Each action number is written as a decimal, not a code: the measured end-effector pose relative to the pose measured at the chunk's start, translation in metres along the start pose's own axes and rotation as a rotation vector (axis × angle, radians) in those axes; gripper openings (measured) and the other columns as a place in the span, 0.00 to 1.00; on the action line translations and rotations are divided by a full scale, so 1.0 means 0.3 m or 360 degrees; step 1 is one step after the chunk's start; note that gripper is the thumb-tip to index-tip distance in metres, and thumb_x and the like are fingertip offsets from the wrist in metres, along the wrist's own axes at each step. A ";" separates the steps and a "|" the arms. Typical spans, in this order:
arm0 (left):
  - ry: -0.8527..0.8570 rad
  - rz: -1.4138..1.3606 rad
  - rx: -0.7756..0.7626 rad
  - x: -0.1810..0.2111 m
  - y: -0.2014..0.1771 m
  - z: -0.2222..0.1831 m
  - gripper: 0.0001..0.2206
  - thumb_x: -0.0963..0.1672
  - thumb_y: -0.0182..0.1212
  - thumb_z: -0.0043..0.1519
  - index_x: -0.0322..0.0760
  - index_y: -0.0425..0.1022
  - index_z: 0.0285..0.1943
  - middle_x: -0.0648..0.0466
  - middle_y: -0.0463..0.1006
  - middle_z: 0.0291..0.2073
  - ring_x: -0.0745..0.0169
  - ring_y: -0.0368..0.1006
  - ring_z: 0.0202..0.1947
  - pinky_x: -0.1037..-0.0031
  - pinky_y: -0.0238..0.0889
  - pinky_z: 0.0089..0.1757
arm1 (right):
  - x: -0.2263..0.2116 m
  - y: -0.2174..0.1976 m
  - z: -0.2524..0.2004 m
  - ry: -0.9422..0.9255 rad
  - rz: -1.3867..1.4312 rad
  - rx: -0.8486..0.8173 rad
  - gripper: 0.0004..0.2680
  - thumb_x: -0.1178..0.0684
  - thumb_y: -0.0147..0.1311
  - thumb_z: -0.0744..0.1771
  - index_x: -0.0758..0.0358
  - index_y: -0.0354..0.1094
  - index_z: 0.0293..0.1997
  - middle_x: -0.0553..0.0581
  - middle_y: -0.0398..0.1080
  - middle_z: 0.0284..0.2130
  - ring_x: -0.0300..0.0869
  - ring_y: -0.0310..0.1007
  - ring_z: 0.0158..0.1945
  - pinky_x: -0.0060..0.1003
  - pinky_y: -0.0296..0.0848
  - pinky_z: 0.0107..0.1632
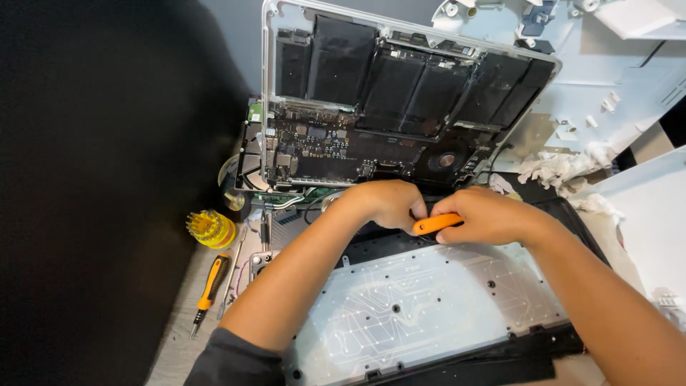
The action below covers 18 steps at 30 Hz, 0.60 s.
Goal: Disassembling a laptop keyboard by prying the casing, brushing the interior, and removing the plastic membrane
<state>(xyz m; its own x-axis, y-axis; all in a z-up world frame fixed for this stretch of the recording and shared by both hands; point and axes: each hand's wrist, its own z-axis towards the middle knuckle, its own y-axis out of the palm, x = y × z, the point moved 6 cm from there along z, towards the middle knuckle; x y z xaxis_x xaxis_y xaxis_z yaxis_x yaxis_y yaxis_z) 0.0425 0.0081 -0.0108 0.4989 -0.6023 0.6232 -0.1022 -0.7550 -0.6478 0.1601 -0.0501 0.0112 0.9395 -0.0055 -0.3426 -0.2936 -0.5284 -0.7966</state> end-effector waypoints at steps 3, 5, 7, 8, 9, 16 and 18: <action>0.0002 0.0006 0.0015 0.018 -0.020 -0.023 0.14 0.46 0.66 0.60 0.45 0.84 0.55 0.45 0.83 0.51 0.41 0.78 0.56 0.55 0.71 0.54 | 0.001 -0.001 0.012 0.0019 0.0066 -0.0042 0.10 0.39 0.67 0.59 0.50 0.77 0.27 0.48 0.73 0.20 0.48 0.77 0.33 0.43 0.72 0.42; 0.0003 -0.0030 0.0034 -0.004 -0.006 0.002 0.14 0.45 0.68 0.58 0.45 0.84 0.53 0.46 0.83 0.49 0.43 0.79 0.53 0.57 0.72 0.52 | -0.009 -0.004 0.017 0.0065 0.0077 -0.0074 0.10 0.39 0.68 0.59 0.52 0.78 0.28 0.51 0.75 0.21 0.49 0.78 0.34 0.43 0.72 0.42; 0.0012 -0.0064 0.0050 -0.011 -0.002 0.014 0.13 0.45 0.70 0.57 0.46 0.85 0.52 0.47 0.83 0.46 0.46 0.80 0.50 0.58 0.73 0.51 | 0.000 0.002 0.028 0.0118 0.0091 -0.0104 0.11 0.40 0.68 0.59 0.53 0.79 0.30 0.54 0.76 0.22 0.50 0.78 0.35 0.44 0.72 0.42; 0.0011 -0.0059 0.0049 -0.010 -0.005 0.012 0.14 0.45 0.70 0.57 0.45 0.85 0.52 0.46 0.83 0.47 0.46 0.80 0.50 0.58 0.73 0.51 | 0.013 0.007 0.039 0.0147 0.0090 -0.0107 0.11 0.39 0.69 0.58 0.53 0.80 0.30 0.55 0.77 0.23 0.51 0.78 0.36 0.44 0.72 0.42; 0.0011 -0.0054 0.0049 -0.008 -0.007 0.010 0.14 0.45 0.70 0.57 0.44 0.84 0.52 0.46 0.83 0.47 0.45 0.80 0.51 0.59 0.73 0.51 | 0.026 0.012 0.049 0.0176 0.0090 -0.0110 0.11 0.39 0.70 0.57 0.52 0.82 0.31 0.56 0.77 0.24 0.52 0.78 0.37 0.45 0.72 0.42; 0.0051 -0.0142 0.0077 -0.026 -0.011 0.026 0.15 0.44 0.73 0.54 0.41 0.84 0.50 0.47 0.83 0.47 0.45 0.80 0.51 0.58 0.74 0.49 | 0.056 0.027 0.095 0.0274 0.0076 -0.0188 0.14 0.36 0.72 0.55 0.47 0.84 0.34 0.53 0.79 0.26 0.49 0.79 0.37 0.42 0.73 0.42; 0.0071 -0.0190 0.0051 -0.025 -0.010 0.029 0.16 0.43 0.73 0.54 0.38 0.83 0.51 0.43 0.83 0.49 0.42 0.79 0.52 0.58 0.74 0.50 | 0.054 0.023 0.104 0.0226 0.0134 -0.0208 0.12 0.39 0.73 0.56 0.52 0.84 0.33 0.56 0.78 0.24 0.50 0.77 0.34 0.42 0.70 0.38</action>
<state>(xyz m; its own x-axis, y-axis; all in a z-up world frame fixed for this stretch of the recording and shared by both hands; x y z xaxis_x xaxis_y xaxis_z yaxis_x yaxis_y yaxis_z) 0.0466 0.0171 -0.0172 0.4670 -0.5199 0.7153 -0.0165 -0.8139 -0.5808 0.1677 -0.0273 -0.0153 0.9308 -0.1690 -0.3240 -0.3552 -0.6266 -0.6936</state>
